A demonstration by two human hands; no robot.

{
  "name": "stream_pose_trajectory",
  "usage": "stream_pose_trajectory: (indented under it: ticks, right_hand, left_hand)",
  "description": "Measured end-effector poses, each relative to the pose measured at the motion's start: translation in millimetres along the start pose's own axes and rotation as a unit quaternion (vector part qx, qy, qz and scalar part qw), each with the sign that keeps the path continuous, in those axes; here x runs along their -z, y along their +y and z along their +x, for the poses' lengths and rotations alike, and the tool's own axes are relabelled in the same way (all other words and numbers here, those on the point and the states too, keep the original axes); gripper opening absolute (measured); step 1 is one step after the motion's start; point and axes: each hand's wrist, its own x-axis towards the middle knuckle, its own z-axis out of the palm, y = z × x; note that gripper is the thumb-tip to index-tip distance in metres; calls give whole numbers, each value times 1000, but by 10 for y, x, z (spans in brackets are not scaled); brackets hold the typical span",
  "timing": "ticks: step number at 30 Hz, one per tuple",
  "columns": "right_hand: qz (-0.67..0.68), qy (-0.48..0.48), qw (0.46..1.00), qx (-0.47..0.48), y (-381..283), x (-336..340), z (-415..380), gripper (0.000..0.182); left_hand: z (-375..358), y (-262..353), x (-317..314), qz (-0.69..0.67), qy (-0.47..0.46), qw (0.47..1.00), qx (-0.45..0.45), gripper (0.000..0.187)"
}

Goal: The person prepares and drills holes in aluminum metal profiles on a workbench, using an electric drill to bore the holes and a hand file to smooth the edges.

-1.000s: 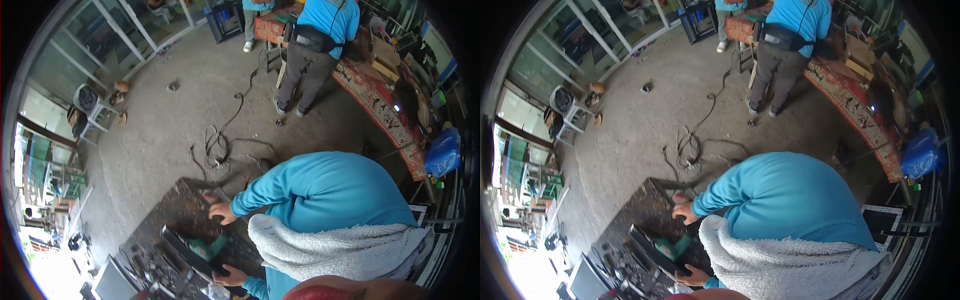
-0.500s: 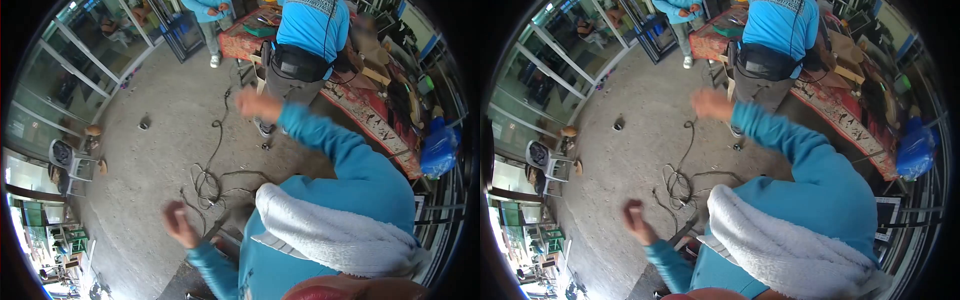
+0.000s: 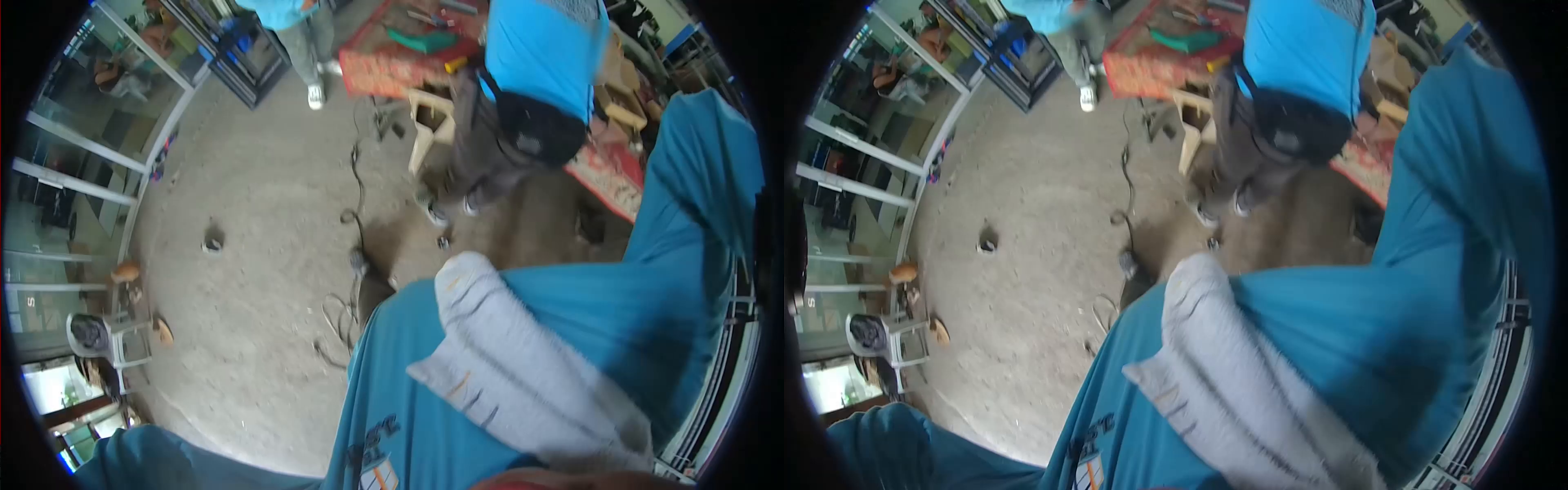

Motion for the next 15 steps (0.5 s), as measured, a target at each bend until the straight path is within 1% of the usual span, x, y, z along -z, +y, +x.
stream_pose_trajectory:
  ticks: [4,6,10,15]
  right_hand:
    - [-24,-20,1000,0,1064,86,265,25]
    - [-45,-40,998,-16,1459,148,344,25]
    - [-58,-15,996,-60,2393,58,349,24]
    - [-89,-13,994,-66,3577,-162,178,23]
  left_hand:
    - [-100,-1151,234,6,44,999,14,54]
    - [-159,-1724,301,-12,64,998,10,54]
    - [-122,-2798,484,-40,76,996,20,54]
    - [-207,-4024,533,-55,98,994,-2,55]
